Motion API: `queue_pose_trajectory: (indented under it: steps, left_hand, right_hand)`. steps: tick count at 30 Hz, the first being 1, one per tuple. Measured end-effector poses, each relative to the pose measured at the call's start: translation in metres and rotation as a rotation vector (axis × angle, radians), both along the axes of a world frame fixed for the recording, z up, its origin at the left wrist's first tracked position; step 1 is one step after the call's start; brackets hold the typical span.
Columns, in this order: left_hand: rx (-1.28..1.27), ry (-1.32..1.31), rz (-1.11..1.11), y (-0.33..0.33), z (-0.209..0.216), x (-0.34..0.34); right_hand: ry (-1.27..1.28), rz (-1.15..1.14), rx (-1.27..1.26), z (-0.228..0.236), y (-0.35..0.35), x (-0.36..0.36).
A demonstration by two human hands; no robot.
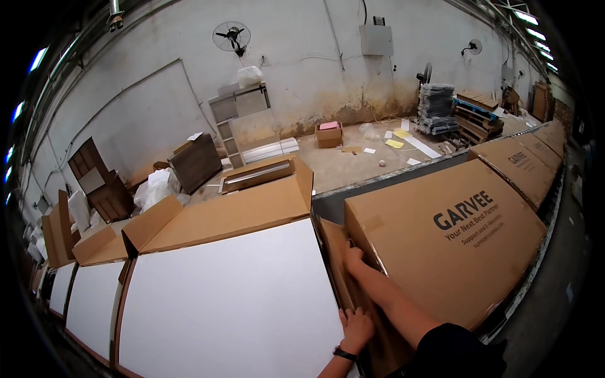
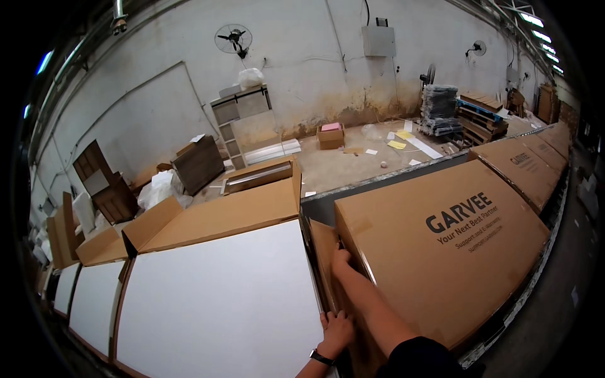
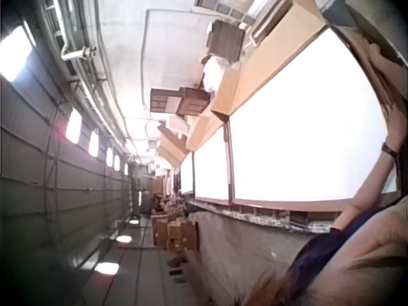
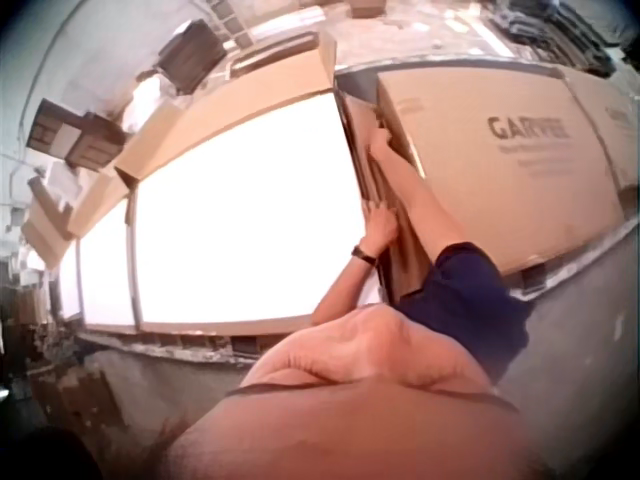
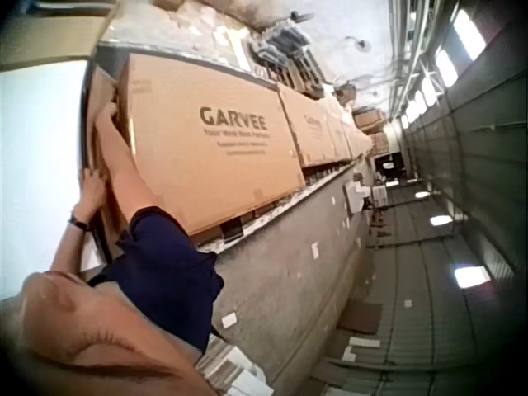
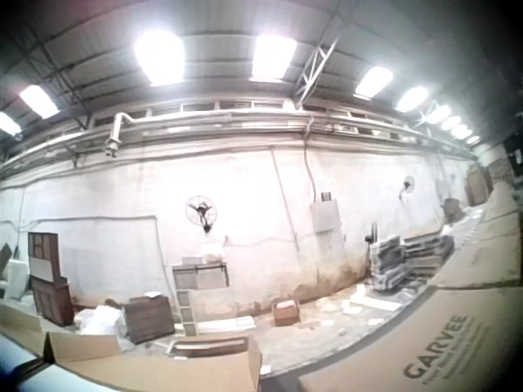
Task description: The person uses a utility knife to cut the plastic wrap and tape on several large cardboard boxes on a conveyor belt, then opens the box lids.
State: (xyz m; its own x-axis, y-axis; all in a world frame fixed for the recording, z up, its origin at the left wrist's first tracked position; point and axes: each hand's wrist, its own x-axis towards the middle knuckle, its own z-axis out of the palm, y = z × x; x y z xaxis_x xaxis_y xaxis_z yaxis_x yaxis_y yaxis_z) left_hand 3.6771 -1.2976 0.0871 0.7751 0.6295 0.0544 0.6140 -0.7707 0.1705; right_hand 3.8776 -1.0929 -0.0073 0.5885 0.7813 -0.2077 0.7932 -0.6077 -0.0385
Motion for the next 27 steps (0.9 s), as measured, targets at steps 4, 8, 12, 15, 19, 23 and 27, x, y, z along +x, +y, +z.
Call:
queue_pose_trajectory:
  steps: [4, 8, 12, 15, 19, 23, 27]
  left_hand:
    - [-0.058, -0.088, -0.017, -0.002, -0.003, -0.002]
    - [-0.072, 0.102, -0.043, -0.009, 0.009, -0.008]
    - [-0.246, 0.040, -0.227, -0.028, 0.066, -0.022]
    - [-0.352, 0.009, -0.472, -0.043, 0.108, -0.029]
    - [-0.358, -0.444, -0.626, -0.090, 0.071, -0.016]
    - [-0.181, -0.267, -0.435, -0.133, -0.008, 0.002]
    - [-0.232, -0.299, -0.372, -0.148, -0.013, 0.010]
  right_hand:
    - [-0.022, 0.165, -0.017, 0.003, -0.064, -0.016]
    - [0.097, 0.138, 0.024, 0.016, -0.172, -0.065]
    - [0.127, 0.130, 0.067, -0.007, -0.264, -0.090]
    - [-0.232, 0.502, 0.191, -0.047, -0.318, -0.109]
    - [0.043, 0.253, 0.526, 0.026, -0.389, -0.181]
    - [0.488, 0.208, 0.862, -0.002, -0.426, -0.205]
    - [0.563, 0.222, 1.190, -0.005, -0.437, -0.221]
